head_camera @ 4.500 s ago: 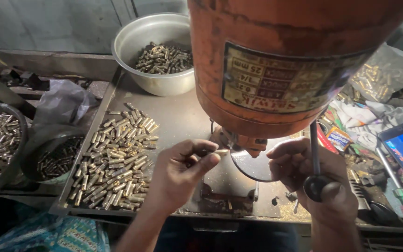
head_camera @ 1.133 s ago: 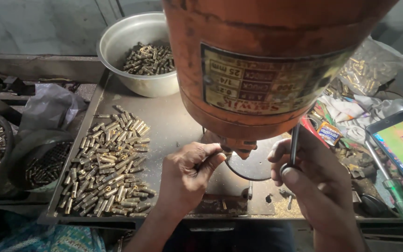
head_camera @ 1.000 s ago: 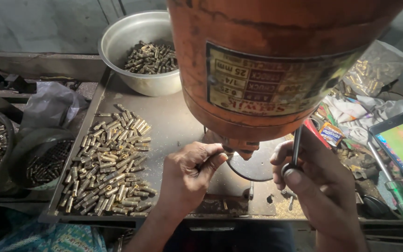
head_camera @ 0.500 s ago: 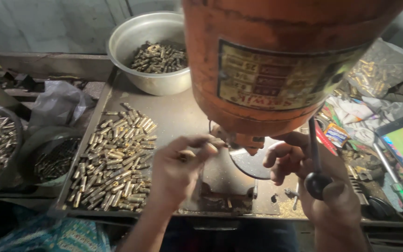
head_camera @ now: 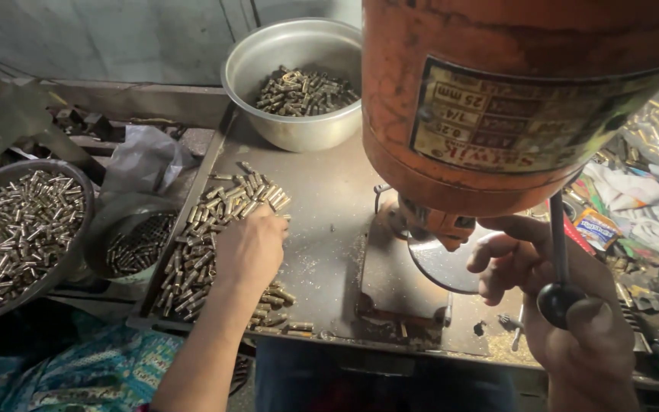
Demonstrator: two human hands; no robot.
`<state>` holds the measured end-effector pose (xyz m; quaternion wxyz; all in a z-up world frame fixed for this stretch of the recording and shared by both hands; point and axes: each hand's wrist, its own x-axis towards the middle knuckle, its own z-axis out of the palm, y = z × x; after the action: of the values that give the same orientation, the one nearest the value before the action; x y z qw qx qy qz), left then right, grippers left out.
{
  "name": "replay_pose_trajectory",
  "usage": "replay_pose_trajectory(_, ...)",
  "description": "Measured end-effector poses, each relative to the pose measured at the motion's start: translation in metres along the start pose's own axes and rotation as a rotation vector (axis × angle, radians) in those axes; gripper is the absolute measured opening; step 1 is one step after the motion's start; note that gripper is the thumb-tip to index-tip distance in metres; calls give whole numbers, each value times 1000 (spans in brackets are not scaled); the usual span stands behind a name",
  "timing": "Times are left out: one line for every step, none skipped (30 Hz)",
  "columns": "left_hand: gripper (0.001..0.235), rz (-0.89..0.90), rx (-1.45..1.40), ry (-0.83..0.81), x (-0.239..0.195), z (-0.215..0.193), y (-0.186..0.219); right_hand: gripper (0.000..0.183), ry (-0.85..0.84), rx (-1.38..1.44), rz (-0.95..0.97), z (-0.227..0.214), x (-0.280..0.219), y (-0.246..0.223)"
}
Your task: Operates a manual press to process and assemble small brass electrical components.
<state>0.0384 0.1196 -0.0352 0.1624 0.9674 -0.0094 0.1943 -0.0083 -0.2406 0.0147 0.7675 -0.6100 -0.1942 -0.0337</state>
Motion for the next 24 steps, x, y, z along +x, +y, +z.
replay_pose_trajectory(10, -59, 117, -171, 2, 4, -1, 110, -13, 7, -10, -1, 0, 0)
replay_pose_trajectory(14, -118, 234, -341, 5, 9, -1, 110, -26, 14, -20, -1, 1, 1)
replay_pose_trajectory(14, -112, 231, -341, 6, 8, 1, 110, -22, 10, -21, -3, 1, 2)
replay_pose_trajectory(16, -88, 210, -298, 7, 7, 3, 109, -34, 17, -26, -5, 1, 3)
replay_pose_trajectory(19, -63, 189, -256, 8, 7, 5, 109, -45, 24, -29, -7, 1, 5)
replay_pose_trajectory(19, -57, 184, -257, 8, 8, 5, 109, -40, 19, -31, -8, 1, 5)
replay_pose_trajectory(20, 1, 210, -239, 8, 9, 4, 108, -42, 34, -31, -8, 1, 6)
replay_pose_trajectory(21, 59, 235, -219, 9, 10, 4, 108, -44, 49, -32, -9, 1, 6)
replay_pose_trajectory(21, 65, 234, -220, 9, 9, 5, 108, -38, 46, -34, -8, 2, 5)
replay_pose_trajectory(19, 99, 293, -249, 9, 7, 7, 109, -42, 41, -34, -7, 2, 4)
replay_pose_trajectory(18, 133, 350, -278, 9, 6, 9, 109, -46, 34, -33, -6, 3, 3)
replay_pose_trajectory(18, 139, 347, -279, 10, 7, 9, 109, -40, 31, -35, -6, 3, 1)
replay_pose_trajectory(16, 125, 382, -288, 10, 7, 10, 111, -36, 19, -25, -5, 3, 0)
replay_pose_trajectory(14, 111, 416, -298, 10, 7, 10, 112, -32, 6, -15, -3, 3, -1)
replay_pose_trajectory(14, 113, 415, -297, 11, 6, 11, 112, -30, 5, -16, -4, 3, -1)
replay_pose_trajectory(14, 109, 443, -310, 11, 5, 13, 113, -26, -2, -12, -4, 3, -2)
replay_pose_trajectory(14, 103, 475, -323, 11, 3, 13, 114, -24, -5, -7, -3, 3, -2)
replay_pose_trajectory(14, 103, 476, -323, 10, 6, 11, 114, -24, -4, -8, -3, 3, -2)
replay_pose_trajectory(12, 143, 518, -304, 9, 10, 9, 114, -25, -11, -11, -3, 3, -3)
replay_pose_trajectory(11, 183, 560, -286, 9, 13, 7, 115, -26, -18, -13, -3, 3, -4)
replay_pose_trajectory(11, 182, 561, -286, 8, 13, 7, 115, -27, -17, -13, -2, 4, -5)
replay_pose_trajectory(11, 195, 573, -276, 7, 12, 8, 115, -32, -18, -13, -1, 4, -6)
replay_pose_trajectory(11, 208, 585, -266, 7, 11, 8, 115, -38, -20, -14, 1, 4, -7)
replay_pose_trajectory(11, 206, 586, -267, 7, 10, 8, 115, -39, -18, -14, 2, 4, -8)
